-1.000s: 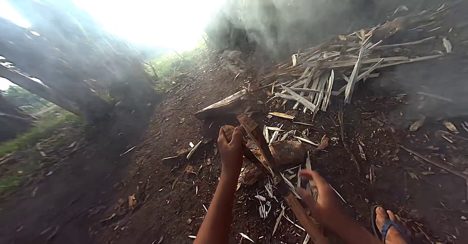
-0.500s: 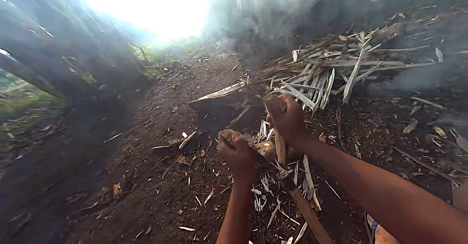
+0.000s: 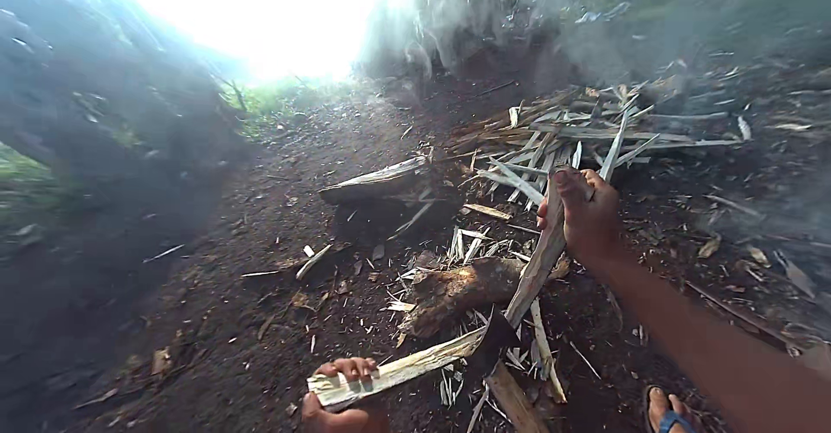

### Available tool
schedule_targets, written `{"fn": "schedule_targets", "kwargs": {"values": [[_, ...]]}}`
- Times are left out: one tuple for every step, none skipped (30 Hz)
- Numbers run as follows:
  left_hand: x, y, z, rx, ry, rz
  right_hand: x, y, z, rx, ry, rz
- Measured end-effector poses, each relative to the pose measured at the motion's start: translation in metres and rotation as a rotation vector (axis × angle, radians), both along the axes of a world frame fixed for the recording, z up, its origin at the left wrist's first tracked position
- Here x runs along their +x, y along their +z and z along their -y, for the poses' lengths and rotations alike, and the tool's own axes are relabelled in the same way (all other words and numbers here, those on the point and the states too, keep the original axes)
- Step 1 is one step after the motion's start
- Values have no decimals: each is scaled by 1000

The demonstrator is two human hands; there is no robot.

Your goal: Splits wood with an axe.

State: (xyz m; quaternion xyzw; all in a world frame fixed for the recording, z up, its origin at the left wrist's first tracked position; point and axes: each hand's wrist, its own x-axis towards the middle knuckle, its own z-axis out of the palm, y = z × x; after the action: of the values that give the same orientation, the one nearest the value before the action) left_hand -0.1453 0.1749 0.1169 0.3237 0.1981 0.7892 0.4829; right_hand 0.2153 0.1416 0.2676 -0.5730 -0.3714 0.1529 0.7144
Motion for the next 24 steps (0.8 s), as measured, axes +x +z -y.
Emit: {"fn": "schedule_targets", "kwargs": {"values": [[5,16,-2,37,-27,-41,-10,1,1,13,3,12],[11,31,-3,70,-47,-86,-19,2,2,39,19,25],[19,45,-3,97,-55,-132,-28,1,4,70,42,40],[29,59,-2,119,-57,-188,-37,0,5,93,70,59],[40,73,1,137,-50,-253,-45,-2,7,110,102,90],[54,86,5,155,-37,-329,-52,-5,8,128,125,119],[68,98,9,175,-19,-412,-58,-7,8,130,142,142],[85,109,12,191,7,-497,-64,-9,8,129,154,162],[103,119,16,199,35,-598,-68,-11,8,135,152,176],[121,129,19,204,55,-707,-70,-13,9,141,139,176],[138,138,20,200,74,-813,-71,-14,12,144,118,166],[153,145,20,194,85,-898,-69,-14,16,138,99,152],[165,150,21,193,95,-959,-64,-14,21,130,82,133],[175,153,24,190,98,-1008,-57,-13,25,133,65,108],[182,155,27,188,97,-1045,-48,-14,30,143,56,83],[187,154,31,211,99,-1061,-41,-14,36,160,44,68],[191,152,33,250,108,-1044,-35,-14,42,175,30,63],[194,150,34,292,114,-1000,-30,-14,47,198,15,68],[196,150,35,325,115,-946,-28,-12,51,221,-1,77],[198,152,38,350,109,-898,-27,-8,55,249,-17,92],[197,158,41,372,98,-862,-27,-1,59,274,-30,117],[196,166,44,385,90,-837,-27,8,63,289,-37,138],[193,174,50,391,73,-822,-28,16,69,292,-38,150],[190,182,57,395,50,-813,-29,25,77,291,-35,163]]}}
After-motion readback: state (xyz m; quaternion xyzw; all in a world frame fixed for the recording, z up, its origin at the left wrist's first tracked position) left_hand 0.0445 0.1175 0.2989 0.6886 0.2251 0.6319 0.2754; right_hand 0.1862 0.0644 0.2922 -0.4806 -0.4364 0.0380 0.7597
